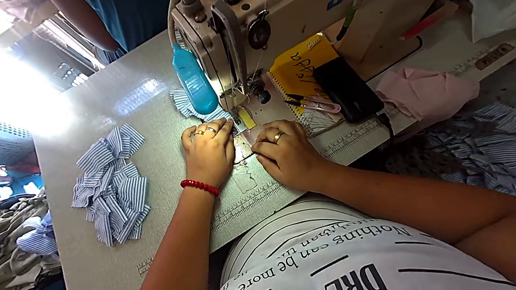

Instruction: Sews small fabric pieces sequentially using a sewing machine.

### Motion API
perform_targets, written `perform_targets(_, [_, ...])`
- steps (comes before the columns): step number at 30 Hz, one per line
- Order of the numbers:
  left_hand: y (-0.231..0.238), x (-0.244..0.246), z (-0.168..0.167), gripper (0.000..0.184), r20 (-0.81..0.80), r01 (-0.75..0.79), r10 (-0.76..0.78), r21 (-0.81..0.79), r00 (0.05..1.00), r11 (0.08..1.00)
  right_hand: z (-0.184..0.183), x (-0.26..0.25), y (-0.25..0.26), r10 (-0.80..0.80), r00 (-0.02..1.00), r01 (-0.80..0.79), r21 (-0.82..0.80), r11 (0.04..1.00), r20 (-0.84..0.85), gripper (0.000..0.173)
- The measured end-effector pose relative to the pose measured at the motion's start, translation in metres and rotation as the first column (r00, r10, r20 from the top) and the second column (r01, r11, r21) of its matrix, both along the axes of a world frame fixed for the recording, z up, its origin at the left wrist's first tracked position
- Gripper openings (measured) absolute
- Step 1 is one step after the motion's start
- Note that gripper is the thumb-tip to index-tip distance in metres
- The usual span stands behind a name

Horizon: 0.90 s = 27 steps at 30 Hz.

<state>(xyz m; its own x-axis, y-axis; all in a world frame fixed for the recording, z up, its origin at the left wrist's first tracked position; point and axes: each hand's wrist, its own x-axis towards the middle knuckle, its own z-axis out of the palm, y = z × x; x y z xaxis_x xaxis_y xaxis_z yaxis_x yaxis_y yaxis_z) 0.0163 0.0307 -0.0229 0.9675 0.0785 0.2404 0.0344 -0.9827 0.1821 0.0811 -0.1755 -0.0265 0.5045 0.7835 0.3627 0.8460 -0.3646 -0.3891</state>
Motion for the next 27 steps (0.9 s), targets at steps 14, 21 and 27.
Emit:
perform_targets(14, [0.028, -0.01, 0.016, 0.028, 0.083, -0.283, 0.299, -0.16, 0.951, 0.946, -0.001, 0.0, 0.001, 0.008, 1.0, -0.008, 0.002, 1.0, -0.025, 0.028])
perform_targets(21, [0.067, -0.04, 0.046, 0.03, 0.122, -0.433, 0.47, -0.244, 0.874, 0.868, 0.0, 0.004, 0.0, -0.034, 0.997, 0.038, 0.068, 0.997, -0.068, 0.027])
perform_targets(27, [0.012, 0.005, 0.012, 0.042, -0.052, -0.033, 0.024, -0.181, 0.998, 0.983, 0.0, 0.004, -0.001, -0.057, 0.992, 0.07, 0.11, 0.991, -0.115, 0.025])
